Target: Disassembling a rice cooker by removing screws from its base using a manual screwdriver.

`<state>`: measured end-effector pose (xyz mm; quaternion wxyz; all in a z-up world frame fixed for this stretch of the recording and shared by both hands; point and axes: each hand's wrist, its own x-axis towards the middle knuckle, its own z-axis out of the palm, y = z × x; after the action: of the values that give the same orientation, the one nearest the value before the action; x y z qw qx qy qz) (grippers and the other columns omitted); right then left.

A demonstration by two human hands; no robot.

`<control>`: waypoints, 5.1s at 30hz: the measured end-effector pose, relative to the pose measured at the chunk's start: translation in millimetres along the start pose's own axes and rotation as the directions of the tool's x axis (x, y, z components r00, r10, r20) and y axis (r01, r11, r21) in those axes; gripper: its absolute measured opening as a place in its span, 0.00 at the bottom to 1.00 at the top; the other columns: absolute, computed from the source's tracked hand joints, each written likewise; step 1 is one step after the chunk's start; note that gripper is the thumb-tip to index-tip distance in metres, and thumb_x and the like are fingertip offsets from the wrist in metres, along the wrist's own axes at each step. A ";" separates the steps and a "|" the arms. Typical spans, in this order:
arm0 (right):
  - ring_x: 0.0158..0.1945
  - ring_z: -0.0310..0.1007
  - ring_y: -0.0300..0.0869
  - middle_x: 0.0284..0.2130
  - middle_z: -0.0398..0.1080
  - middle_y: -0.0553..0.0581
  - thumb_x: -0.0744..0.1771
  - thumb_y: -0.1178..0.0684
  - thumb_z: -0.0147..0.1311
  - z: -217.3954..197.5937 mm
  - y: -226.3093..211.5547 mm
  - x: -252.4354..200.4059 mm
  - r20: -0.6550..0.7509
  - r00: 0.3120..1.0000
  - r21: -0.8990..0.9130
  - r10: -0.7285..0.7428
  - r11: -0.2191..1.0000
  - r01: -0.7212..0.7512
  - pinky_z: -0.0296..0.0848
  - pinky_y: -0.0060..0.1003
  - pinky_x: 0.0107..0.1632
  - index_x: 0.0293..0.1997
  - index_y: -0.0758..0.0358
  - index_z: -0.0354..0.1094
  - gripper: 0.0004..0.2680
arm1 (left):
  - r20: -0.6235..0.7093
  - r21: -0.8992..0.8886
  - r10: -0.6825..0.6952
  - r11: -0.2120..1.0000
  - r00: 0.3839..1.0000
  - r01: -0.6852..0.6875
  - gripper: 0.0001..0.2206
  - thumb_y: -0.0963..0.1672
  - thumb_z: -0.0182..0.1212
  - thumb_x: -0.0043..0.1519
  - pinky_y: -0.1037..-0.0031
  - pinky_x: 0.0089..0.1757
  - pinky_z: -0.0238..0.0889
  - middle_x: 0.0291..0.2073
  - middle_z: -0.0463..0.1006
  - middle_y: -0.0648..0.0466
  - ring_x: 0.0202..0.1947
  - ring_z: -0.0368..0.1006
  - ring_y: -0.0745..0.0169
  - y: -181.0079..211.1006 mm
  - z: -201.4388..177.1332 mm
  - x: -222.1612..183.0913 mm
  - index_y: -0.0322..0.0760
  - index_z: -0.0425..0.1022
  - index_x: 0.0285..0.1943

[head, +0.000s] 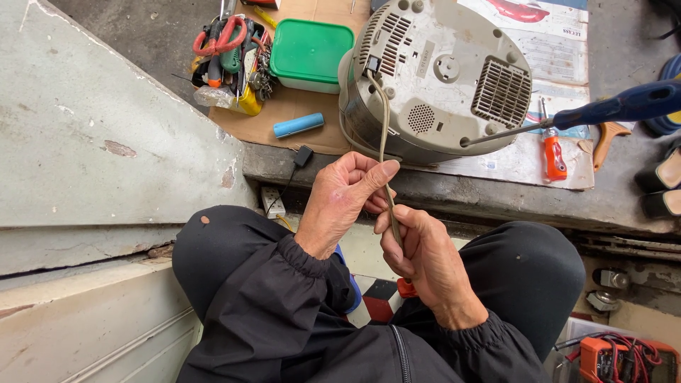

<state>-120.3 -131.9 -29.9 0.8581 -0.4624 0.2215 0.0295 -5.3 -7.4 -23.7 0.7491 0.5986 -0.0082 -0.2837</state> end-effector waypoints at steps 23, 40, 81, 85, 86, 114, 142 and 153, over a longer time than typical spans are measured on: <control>0.18 0.49 0.35 0.18 0.63 0.53 0.73 0.49 0.45 12.6 -10.5 -14.9 0.005 0.997 -0.056 0.082 0.995 -0.082 0.45 0.32 0.23 0.49 0.72 0.79 0.16 | -0.017 -0.055 -0.099 0.994 0.995 0.098 0.19 0.51 0.69 0.64 0.77 0.31 0.73 0.25 0.83 0.47 0.23 0.77 0.64 24.7 -9.1 -14.4 0.28 0.82 0.39; 0.25 0.68 0.36 0.22 0.74 0.54 0.71 0.56 0.60 20.6 17.8 -10.7 -0.177 0.984 -0.450 -0.022 0.891 -0.061 0.65 0.30 0.27 0.53 0.68 0.88 0.11 | -0.061 -0.066 -0.061 0.996 0.996 0.057 0.20 0.44 0.67 0.64 0.78 0.36 0.74 0.40 0.88 0.44 0.32 0.79 0.65 10.3 -16.2 2.4 0.25 0.83 0.63; 0.40 0.83 0.48 0.43 0.82 0.68 0.73 0.70 0.58 -70.4 -116.1 -38.6 0.168 0.508 -0.960 -0.845 -0.023 0.280 0.78 0.39 0.42 0.65 0.78 0.77 0.12 | -0.077 0.205 -0.113 0.971 0.991 0.127 0.17 0.36 0.62 0.63 0.81 0.36 0.74 0.39 0.87 0.46 0.31 0.78 0.67 50.0 -69.1 99.8 0.23 0.85 0.61; 0.59 0.78 0.67 0.64 0.72 0.82 0.67 0.79 0.56 -223.6 -189.6 -12.9 0.247 0.626 -0.924 -0.740 -0.374 -0.077 0.78 0.54 0.62 0.82 0.84 0.63 0.29 | -0.026 0.546 -0.120 0.830 0.992 0.114 0.17 0.37 0.60 0.66 0.80 0.39 0.74 0.43 0.87 0.49 0.36 0.80 0.68 76.3 -83.9 120.3 0.29 0.82 0.64; 0.62 0.82 0.66 0.68 0.74 0.81 0.82 0.72 0.50 -231.0 -212.3 5.6 0.464 0.592 -0.778 -0.659 -0.623 -0.084 0.81 0.54 0.68 0.86 0.81 0.63 0.16 | -0.043 0.701 -0.142 0.701 0.989 0.131 0.18 0.38 0.57 0.67 0.78 0.48 0.78 0.51 0.88 0.50 0.46 0.83 0.67 91.1 -82.8 119.5 0.35 0.82 0.66; 0.41 0.81 0.42 0.40 0.76 0.53 0.69 0.57 0.64 -61.1 -263.3 -29.1 0.061 0.921 -0.971 -0.384 -0.236 -0.034 0.77 0.40 0.38 0.53 0.51 0.80 0.08 | 0.727 0.367 0.320 0.567 0.607 -0.738 0.31 0.46 0.62 0.66 0.67 0.45 0.80 0.59 0.79 0.47 0.42 0.82 0.57 25.5 154.4 79.2 0.44 0.61 0.81; 0.32 0.84 0.48 0.51 0.78 0.59 0.69 0.46 0.63 -35.3 -256.9 -33.4 0.098 0.893 -0.927 -0.439 -0.366 -0.078 0.82 0.44 0.29 0.65 0.53 0.79 0.16 | 0.479 0.470 0.717 0.278 0.506 -0.838 0.16 0.46 0.72 0.64 0.68 0.32 0.75 0.35 0.83 0.57 0.27 0.80 0.63 26.4 164.6 67.1 0.41 0.68 0.51; 0.26 0.75 0.44 0.32 0.78 0.52 0.70 0.49 0.62 -47.1 -267.3 -25.5 0.034 0.941 -0.946 -0.336 -0.314 -0.078 0.71 0.42 0.31 0.58 0.45 0.80 0.10 | 0.548 0.540 0.526 0.371 0.650 -0.755 0.22 0.39 0.67 0.63 0.56 0.46 0.80 0.55 0.86 0.45 0.43 0.86 0.45 -4.1 134.3 84.8 0.33 0.71 0.68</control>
<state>-91.6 -318.5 166.8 0.0938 -0.9817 0.1611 0.0380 16.9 -164.6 -17.1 0.4815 0.7440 -0.4628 -0.0197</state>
